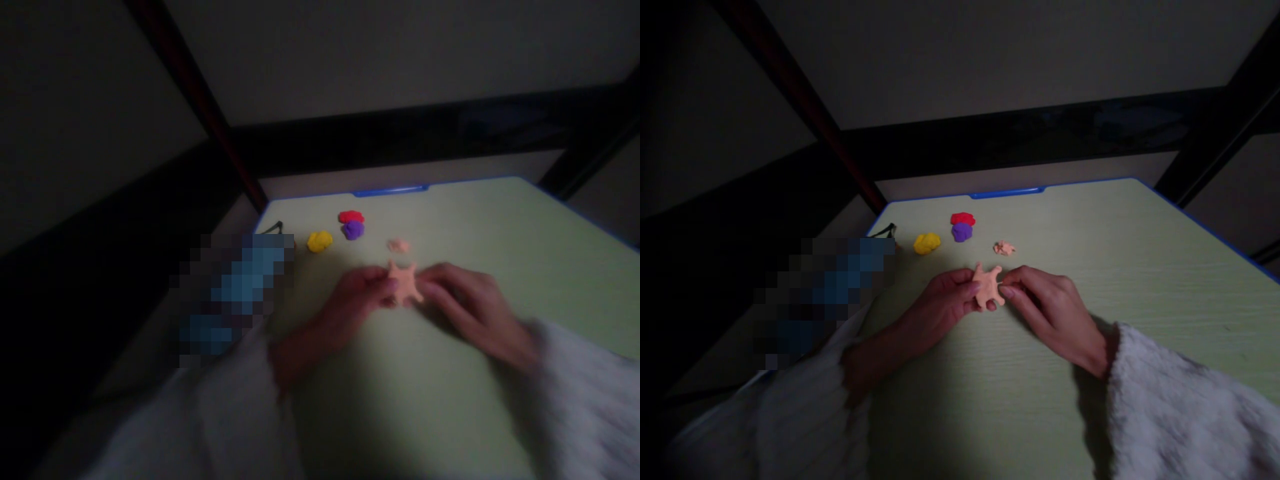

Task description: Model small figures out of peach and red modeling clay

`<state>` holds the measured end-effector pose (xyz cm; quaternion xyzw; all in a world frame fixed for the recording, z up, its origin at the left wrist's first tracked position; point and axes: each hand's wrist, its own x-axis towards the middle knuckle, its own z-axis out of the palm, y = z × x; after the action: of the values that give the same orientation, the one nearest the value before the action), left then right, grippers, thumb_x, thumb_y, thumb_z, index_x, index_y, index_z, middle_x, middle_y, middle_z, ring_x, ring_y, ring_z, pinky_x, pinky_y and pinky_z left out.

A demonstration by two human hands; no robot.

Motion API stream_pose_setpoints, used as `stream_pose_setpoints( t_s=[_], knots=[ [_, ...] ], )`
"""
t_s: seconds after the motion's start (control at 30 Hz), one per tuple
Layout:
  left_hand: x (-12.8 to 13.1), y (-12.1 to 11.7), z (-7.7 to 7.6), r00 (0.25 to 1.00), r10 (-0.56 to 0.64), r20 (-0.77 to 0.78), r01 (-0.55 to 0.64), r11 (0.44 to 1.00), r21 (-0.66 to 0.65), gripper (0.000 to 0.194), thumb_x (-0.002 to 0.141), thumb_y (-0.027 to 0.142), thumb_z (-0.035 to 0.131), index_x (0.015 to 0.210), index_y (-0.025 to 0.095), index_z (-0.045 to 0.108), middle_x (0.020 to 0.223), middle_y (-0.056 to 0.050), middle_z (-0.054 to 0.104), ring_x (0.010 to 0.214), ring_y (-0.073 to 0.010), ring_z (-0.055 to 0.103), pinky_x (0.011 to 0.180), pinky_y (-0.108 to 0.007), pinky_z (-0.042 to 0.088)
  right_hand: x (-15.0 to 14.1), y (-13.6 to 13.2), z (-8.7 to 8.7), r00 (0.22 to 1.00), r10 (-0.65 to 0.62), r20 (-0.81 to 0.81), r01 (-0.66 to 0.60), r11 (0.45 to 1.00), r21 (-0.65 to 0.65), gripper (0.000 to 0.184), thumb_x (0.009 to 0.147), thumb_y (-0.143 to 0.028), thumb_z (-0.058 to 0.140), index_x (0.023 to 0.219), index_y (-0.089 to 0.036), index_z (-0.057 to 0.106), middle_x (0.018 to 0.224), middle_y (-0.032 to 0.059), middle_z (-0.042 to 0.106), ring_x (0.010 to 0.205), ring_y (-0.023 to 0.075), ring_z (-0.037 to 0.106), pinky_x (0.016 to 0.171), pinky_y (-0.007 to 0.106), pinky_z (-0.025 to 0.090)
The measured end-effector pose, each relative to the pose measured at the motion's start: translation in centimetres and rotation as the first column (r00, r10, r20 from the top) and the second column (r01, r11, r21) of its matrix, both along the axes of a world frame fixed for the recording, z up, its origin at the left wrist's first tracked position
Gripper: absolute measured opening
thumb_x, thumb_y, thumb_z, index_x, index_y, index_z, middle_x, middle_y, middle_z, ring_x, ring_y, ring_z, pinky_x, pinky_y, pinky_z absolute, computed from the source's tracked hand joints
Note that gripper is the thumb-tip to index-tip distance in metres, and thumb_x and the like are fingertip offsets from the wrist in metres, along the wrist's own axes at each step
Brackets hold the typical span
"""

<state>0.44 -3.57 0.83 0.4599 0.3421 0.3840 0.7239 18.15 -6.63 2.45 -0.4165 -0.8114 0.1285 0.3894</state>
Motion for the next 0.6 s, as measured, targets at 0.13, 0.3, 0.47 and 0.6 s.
stream_pose_setpoints(
  t_s=[0.13,0.3,0.47,0.6],
  knots=[
    [-0.11,0.05,-0.27,0.998,-0.067,-0.008,0.068,0.997,0.048,0.019,0.069,0.03,0.065,0.074,0.012,0.062,0.07,-0.002,0.057,0.069,-0.013,0.053,0.073,-0.03,0.04,-0.12,0.09,-0.28,1.0,0.012,0.023,-0.012,1.0,0.018,0.016,0.091,-0.023,0.045,0.083,-0.017,0.057,0.065,-0.0008,0.062,0.053,0.0089,0.055,0.051,0.019,0.041],
    [-0.13,-0.01,-0.18,0.996,-0.079,-0.032,0.08,0.996,0.049,0.025,0.069,0.035,0.065,0.076,0.012,0.062,0.072,-0.003,0.059,0.069,-0.0133,0.053,0.073,-0.03,0.041,-0.13,0.18,-0.52,0.994,0.013,0.106,-0.029,0.988,0.152,0.022,0.093,-0.023,0.039,0.078,-0.017,0.055,0.06,-0.0007,0.06,0.049,0.0093,0.053,0.05,0.021,0.038],
    [-0.04,-0.07,0.0,0.992,-0.125,0.008,0.126,0.991,-0.038,0.029,0.067,0.037,0.067,0.076,0.01,0.062,0.069,-0.004,0.06,0.065,-0.0132,0.054,0.07,-0.031,0.042,0.29,0.33,-0.47,0.978,-0.002,0.21,-0.065,0.947,0.314,0.026,0.094,-0.024,0.036,0.073,-0.018,0.05,0.053,-0.0024,0.053,0.044,0.0092,0.045,0.047,0.022,0.033],
    [-0.07,0.05,-0.04,0.986,-0.162,0.036,0.163,0.985,-0.06,0.028,0.065,0.036,0.069,0.076,0.011,0.064,0.071,-0.004,0.062,0.066,-0.0139,0.056,0.069,-0.03,0.043,0.46,0.49,-0.58,0.954,-0.022,0.299,-0.101,0.915,0.39,0.031,0.095,-0.024,0.031,0.07,-0.018,0.049,0.05,-0.0023,0.049,0.042,0.0098,0.041,0.046,0.024,0.031]
  ],
)
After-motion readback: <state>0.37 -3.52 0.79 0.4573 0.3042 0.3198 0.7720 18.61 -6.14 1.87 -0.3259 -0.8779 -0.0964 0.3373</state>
